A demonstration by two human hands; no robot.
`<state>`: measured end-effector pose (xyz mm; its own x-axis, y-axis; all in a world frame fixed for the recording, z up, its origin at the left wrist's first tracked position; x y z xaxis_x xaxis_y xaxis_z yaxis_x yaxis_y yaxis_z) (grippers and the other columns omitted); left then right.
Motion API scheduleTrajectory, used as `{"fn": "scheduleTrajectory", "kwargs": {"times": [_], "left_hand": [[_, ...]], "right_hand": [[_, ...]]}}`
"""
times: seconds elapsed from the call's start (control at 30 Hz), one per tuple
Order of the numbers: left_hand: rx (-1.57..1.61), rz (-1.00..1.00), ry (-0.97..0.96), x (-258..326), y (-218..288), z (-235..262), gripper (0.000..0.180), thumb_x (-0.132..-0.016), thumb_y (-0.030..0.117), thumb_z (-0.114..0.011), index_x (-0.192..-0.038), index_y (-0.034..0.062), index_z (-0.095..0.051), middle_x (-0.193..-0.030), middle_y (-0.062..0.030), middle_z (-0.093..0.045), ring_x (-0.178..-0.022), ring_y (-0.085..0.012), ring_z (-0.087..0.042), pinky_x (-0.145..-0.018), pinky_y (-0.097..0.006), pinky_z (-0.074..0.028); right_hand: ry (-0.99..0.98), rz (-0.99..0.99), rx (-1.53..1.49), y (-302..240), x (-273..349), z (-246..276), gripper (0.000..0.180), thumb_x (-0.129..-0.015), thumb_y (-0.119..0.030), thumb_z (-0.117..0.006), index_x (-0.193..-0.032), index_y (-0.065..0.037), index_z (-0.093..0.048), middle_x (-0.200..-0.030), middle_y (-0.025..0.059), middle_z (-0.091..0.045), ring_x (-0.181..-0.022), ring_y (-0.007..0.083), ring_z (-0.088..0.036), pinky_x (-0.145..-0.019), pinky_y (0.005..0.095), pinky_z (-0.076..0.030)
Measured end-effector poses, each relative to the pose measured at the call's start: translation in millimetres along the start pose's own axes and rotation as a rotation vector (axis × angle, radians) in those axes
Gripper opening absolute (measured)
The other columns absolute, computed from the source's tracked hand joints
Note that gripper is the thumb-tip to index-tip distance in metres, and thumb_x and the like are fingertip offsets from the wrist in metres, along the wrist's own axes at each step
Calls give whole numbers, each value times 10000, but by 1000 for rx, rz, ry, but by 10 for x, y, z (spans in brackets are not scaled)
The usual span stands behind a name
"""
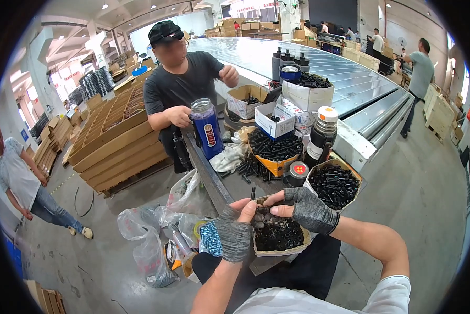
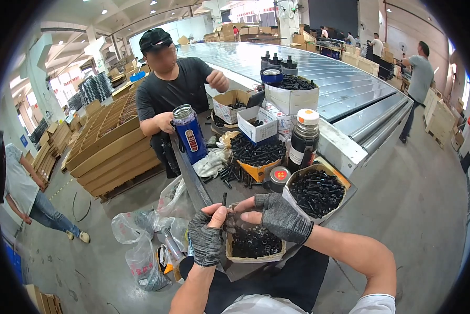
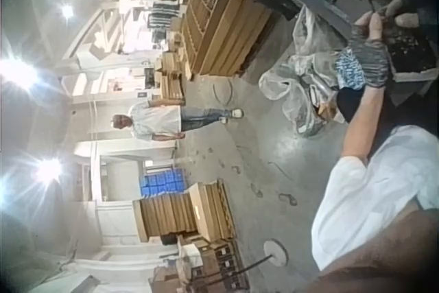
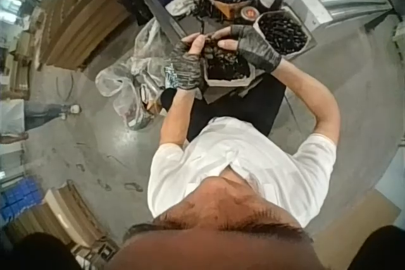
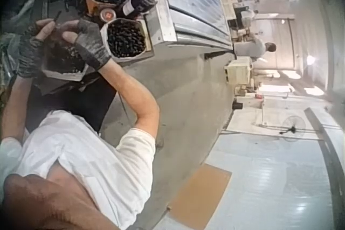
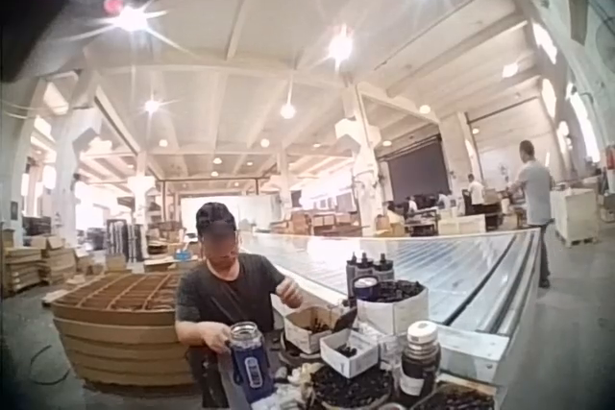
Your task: Inspecting, wiping, and sorting small black mechanical components at a factory workstation.
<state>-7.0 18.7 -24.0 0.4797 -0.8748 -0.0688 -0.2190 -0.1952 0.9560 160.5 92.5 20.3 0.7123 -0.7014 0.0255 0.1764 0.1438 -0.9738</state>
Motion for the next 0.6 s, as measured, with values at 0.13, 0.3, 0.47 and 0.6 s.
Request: {"fn": "scheduleTrajectory", "kwargs": {"times": [0.13,0.3,0.47,0.6], "left_hand": [[26,10,-6,-14,18,50,250,-936,181,-711,-1087,-13,-670,-920,-70,-718,-816,-127,-642,-766,-273,-511],[-4,-20,-60,-39,2,113,241,-945,172,-697,-1092,-15,-660,-904,-78,-723,-780,-129,-646,-715,-278,-519],[-41,-20,-62,-87,-48,168,232,-944,169,-697,-1086,-12,-667,-912,-74,-724,-798,-127,-648,-740,-271,-516],[-72,23,-130,-81,-14,148,226,-937,165,-703,-1074,-13,-676,-915,-76,-726,-827,-134,-656,-772,-274,-518]], "right_hand": [[-8,-20,-129,27,28,39,342,-939,-120,-628,-1248,26,-621,-1136,105,-689,-1072,159,-632,-979,318,-494],[-53,-86,-384,159,36,90,354,-964,-98,-576,-1286,49,-580,-1177,139,-672,-1100,185,-625,-994,328,-499],[-74,-94,-415,195,5,88,320,-971,-84,-560,-1257,54,-599,-1186,154,-660,-1095,188,-625,-992,324,-500],[-78,-104,-360,197,-16,85,316,-966,-88,-577,-1245,58,-605,-1163,146,-662,-1081,184,-627,-978,320,-503]]}}
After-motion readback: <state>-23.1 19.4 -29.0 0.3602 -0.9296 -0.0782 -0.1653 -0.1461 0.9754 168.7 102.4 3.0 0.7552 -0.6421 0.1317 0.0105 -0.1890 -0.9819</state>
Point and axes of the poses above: each hand's wrist, its own x-axis away from the middle knuckle, its own z-axis out of the back of the hand, y = z × x, the point moved 3 cm from there along -x, towards the middle knuckle
